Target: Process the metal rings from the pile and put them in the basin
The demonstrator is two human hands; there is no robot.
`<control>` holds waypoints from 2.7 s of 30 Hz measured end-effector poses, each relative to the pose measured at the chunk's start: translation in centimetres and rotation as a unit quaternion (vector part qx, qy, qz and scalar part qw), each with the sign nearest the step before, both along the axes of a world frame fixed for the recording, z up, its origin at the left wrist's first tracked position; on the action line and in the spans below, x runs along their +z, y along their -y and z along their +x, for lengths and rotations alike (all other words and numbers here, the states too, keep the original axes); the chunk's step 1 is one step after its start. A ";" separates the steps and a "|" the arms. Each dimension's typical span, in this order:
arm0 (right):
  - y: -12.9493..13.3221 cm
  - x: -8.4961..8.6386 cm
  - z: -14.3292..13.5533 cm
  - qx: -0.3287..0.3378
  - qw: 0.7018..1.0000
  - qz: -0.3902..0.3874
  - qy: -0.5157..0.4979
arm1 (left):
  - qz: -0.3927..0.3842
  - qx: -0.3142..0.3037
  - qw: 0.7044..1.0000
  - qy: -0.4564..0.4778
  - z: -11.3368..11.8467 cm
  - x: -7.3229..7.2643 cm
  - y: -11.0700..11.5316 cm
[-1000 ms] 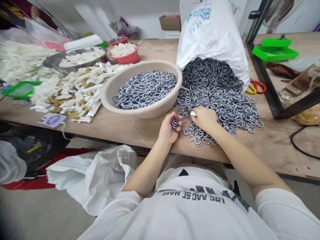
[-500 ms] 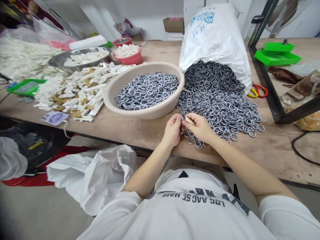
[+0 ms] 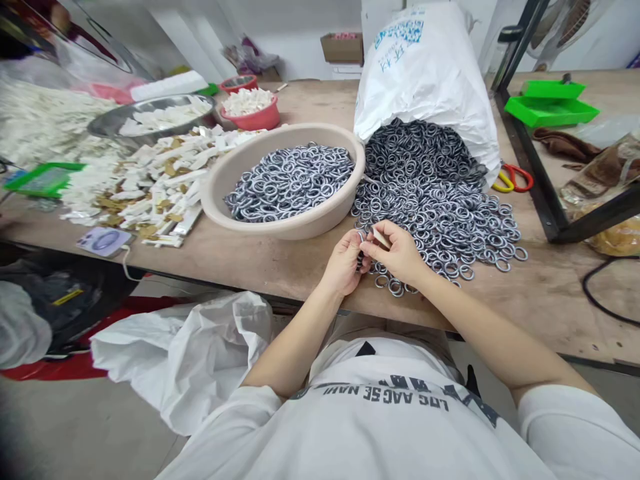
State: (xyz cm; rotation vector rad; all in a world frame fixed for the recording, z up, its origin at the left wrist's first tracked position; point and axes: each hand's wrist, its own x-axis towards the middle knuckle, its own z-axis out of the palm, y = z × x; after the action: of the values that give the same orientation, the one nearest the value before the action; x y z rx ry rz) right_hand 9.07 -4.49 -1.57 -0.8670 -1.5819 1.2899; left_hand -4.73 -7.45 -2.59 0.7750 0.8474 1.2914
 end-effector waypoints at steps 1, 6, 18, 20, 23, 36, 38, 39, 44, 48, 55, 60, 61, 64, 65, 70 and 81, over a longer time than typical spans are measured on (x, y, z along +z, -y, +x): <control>-0.1 0.0 0.0 0.016 0.999 -0.023 -0.021 | 0.001 -0.004 1.000 -0.005 0.0 -0.1 0.1; -1.0 0.4 0.4 0.050 0.997 -0.045 -0.044 | 0.023 -0.051 0.998 -0.010 0.1 -0.3 0.2; 0.7 1.5 1.6 -0.008 0.913 0.296 0.281 | 0.013 -0.015 1.000 0.024 -0.2 -0.3 0.0; 0.9 1.5 1.5 -0.007 0.907 0.304 0.293 | 0.010 -0.013 1.000 0.022 -0.2 -0.4 0.0; 1.0 1.6 1.5 -0.003 0.902 0.309 0.301 | 0.005 -0.013 1.000 0.019 -0.1 -0.4 0.1; -4.0 -0.3 1.4 -0.112 0.794 0.245 0.545 | -0.015 0.063 0.997 0.031 -1.1 0.5 -0.3; -3.9 -0.4 1.2 -0.117 0.796 0.236 0.544 | -0.022 0.075 0.996 0.038 -1.4 0.4 -0.5; -3.9 -0.3 1.2 -0.122 0.813 0.225 0.524 | -0.027 0.079 0.996 0.040 -1.4 0.4 -0.6; -3.3 0.5 1.9 -0.041 0.960 0.068 0.267 | -0.040 0.083 0.996 0.008 -1.1 0.3 -0.6; -2.1 0.8 1.7 0.079 0.991 -0.063 0.093 | -0.020 0.049 0.997 -0.058 -0.3 -0.1 -0.5; -2.5 0.5 2.2 0.037 0.993 -0.051 0.102 | 0.003 0.069 0.995 -0.071 -0.2 -0.4 -0.7; -3.2 0.7 3.3 -0.102 0.931 0.098 0.336 | -0.017 0.085 0.994 -0.062 -0.4 -0.1 -0.8; -3.0 0.8 3.2 -0.111 0.932 0.113 0.326 | -0.021 0.083 0.994 -0.062 -0.3 -0.1 -0.8; -2.1 1.2 2.4 -0.068 0.976 0.081 0.190 | -0.019 0.080 0.995 -0.059 -0.1 -0.2 -0.7; -1.8 1.3 2.0 -0.042 0.986 0.055 0.149 | -0.012 0.076 0.995 -0.058 0.1 -0.2 -0.6; -1.2 1.6 1.1 0.020 0.997 -0.042 0.060 | 0.034 0.018 0.995 -0.089 0.5 0.0 -0.1; 0.2 2.0 1.8 -0.009 0.911 0.249 0.330 | -0.024 0.020 0.999 -0.030 0.2 -0.3 -0.4</control>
State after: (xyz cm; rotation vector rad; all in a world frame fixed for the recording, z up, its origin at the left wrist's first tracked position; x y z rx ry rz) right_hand 10.83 -4.73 0.45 -1.0303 -2.2835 0.5227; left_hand -4.57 -7.07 -2.90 0.7655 0.9433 1.2846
